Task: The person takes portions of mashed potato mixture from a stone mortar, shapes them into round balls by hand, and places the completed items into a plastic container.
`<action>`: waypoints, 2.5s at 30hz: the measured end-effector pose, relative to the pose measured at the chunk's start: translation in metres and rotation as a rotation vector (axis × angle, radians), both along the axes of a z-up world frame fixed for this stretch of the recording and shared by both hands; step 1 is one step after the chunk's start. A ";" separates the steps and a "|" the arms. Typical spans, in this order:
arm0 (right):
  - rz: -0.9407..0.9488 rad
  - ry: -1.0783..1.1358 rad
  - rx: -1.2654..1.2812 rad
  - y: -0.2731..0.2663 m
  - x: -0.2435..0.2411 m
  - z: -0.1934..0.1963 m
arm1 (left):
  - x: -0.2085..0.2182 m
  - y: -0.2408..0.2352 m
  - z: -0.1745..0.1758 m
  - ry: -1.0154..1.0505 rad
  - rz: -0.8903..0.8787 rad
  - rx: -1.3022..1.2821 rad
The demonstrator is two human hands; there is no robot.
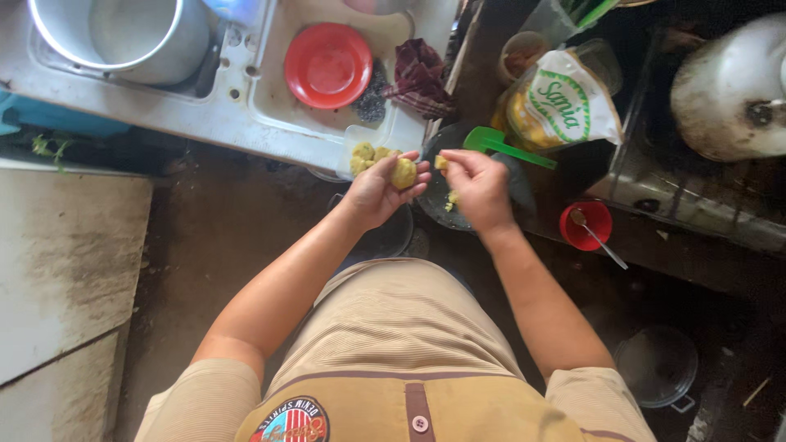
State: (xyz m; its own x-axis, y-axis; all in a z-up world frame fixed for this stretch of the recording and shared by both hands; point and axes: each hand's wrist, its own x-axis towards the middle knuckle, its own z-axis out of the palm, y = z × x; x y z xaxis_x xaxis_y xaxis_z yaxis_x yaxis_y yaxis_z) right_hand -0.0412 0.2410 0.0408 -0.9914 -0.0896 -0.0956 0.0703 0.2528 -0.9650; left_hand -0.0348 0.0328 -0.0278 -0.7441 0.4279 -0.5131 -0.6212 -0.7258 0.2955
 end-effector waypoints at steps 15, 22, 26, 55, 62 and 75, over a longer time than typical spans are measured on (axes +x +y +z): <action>0.185 0.649 0.734 0.008 0.034 0.061 | -0.028 0.047 0.045 0.119 -0.041 0.191; 0.208 0.537 0.808 -0.003 0.033 0.059 | -0.024 0.052 0.058 0.259 -0.136 0.078; 0.095 0.614 0.730 0.004 0.032 0.061 | -0.027 0.050 0.051 0.294 -0.063 0.035; 0.223 0.648 0.577 0.004 0.019 0.083 | -0.020 0.032 0.072 0.326 -0.309 -0.089; 0.200 0.737 0.562 0.002 0.036 0.073 | -0.023 0.041 0.080 0.328 -0.320 0.101; -0.028 -0.324 -0.802 0.044 0.041 0.070 | -0.001 0.071 0.088 1.142 -0.288 -0.600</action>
State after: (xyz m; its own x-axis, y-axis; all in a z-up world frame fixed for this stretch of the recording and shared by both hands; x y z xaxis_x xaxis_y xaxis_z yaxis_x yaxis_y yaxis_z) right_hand -0.0007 0.2847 0.1107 -0.9291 -0.2267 -0.2921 0.3685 -0.5020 -0.7824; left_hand -0.0354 0.1042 0.0605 -0.8029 0.5702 0.1736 0.0807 -0.1846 0.9795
